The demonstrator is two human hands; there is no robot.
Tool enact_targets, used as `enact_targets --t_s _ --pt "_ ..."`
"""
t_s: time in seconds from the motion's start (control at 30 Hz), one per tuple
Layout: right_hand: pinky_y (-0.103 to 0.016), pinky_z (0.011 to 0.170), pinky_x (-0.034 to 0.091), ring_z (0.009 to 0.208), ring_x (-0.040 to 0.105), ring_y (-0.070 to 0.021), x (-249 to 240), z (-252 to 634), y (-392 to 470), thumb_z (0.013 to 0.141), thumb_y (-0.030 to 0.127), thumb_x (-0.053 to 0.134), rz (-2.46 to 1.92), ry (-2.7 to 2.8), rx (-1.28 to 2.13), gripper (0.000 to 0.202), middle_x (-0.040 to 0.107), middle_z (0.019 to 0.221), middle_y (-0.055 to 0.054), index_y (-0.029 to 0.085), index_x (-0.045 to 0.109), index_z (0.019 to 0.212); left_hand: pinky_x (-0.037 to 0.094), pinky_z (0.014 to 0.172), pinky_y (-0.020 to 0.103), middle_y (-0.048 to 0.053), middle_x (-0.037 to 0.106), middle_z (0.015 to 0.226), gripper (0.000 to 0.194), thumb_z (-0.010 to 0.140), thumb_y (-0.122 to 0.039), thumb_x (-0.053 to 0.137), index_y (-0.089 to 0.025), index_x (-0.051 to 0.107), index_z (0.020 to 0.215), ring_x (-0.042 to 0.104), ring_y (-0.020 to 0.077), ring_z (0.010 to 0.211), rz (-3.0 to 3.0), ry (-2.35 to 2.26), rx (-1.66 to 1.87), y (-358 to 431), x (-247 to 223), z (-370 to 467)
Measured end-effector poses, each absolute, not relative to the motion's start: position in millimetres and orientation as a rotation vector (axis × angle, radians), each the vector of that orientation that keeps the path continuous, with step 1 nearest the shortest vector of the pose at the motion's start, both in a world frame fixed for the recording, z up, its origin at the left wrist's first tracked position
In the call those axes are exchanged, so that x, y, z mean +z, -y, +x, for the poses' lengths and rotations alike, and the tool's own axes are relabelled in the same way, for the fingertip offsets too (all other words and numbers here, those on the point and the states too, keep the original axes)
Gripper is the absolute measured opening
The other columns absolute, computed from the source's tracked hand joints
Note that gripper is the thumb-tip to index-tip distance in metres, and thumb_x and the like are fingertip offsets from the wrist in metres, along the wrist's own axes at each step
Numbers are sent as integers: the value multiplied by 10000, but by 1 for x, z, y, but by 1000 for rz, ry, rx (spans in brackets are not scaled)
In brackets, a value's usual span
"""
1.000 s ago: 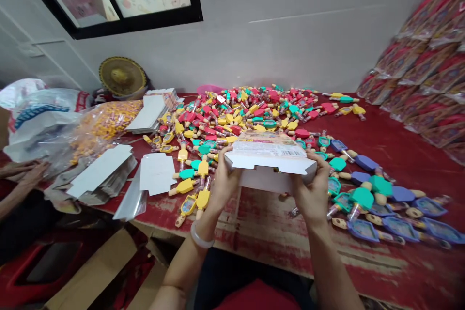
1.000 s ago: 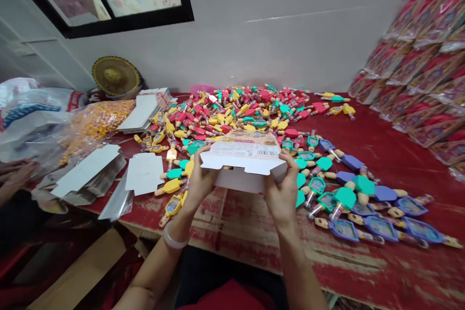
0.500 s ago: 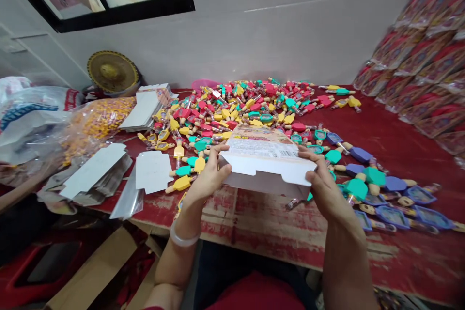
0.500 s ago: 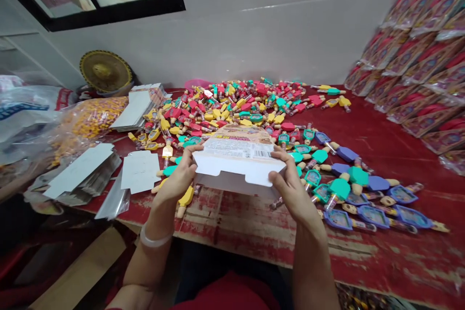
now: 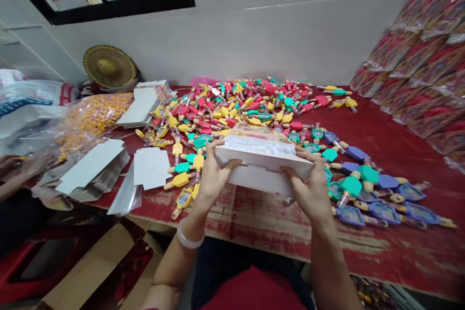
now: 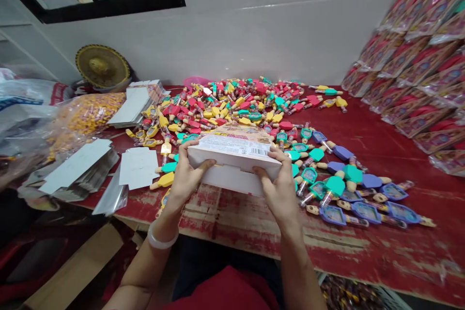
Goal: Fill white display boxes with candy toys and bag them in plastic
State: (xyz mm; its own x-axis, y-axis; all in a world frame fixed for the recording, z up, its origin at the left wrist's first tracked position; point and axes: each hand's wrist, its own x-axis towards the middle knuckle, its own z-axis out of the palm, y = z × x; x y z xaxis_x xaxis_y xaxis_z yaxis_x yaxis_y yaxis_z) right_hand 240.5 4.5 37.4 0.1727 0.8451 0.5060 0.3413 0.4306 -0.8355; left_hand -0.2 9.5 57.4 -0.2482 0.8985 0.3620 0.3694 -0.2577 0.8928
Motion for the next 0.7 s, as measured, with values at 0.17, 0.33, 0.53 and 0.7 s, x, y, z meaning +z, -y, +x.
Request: enact_targets --t_s 0.17,0.33,0.53,0.7 --pt "-522 1169 394 1369 535 -282 45 237 1 894 375 747 -1004 1305 575 375 596 1429 -107 256 590 1213 479 1126 426 134 554 1479 744 857 -628 699 -267 448 1458 537 297 1387 1128 -1073 1768 -1 62 -13" --pt "-534 1203 359 1432 481 -290 -20 229 -4 878 539 725 -1036 1342 935 455 575 1489 -105 270 655 1239 538 1090 415 144 515 1537 1007 801 -582 786 -257 288 1613 561 341 1377 1393 -1041 1659 36 67 -4" --pt "-484 936 576 1158 677 -313 -100 269 11 770 708 711 -1409 813 1074 612 719 1236 -135 207 722 1123 349 1200 667 242 377 1635 1044 885 -378 729 -186 62 1666 305 425 1547 2313 -1374 699 63 -39 74" --pt "-446 937 571 1078 699 -283 -107 285 33 776 651 739 -1468 884 1024 550 751 1131 -129 187 728 1069 175 1231 721 322 235 1662 915 894 -490 707 -63 314 1602 138 479 1574 2256 -1699 113 46 -138 80"
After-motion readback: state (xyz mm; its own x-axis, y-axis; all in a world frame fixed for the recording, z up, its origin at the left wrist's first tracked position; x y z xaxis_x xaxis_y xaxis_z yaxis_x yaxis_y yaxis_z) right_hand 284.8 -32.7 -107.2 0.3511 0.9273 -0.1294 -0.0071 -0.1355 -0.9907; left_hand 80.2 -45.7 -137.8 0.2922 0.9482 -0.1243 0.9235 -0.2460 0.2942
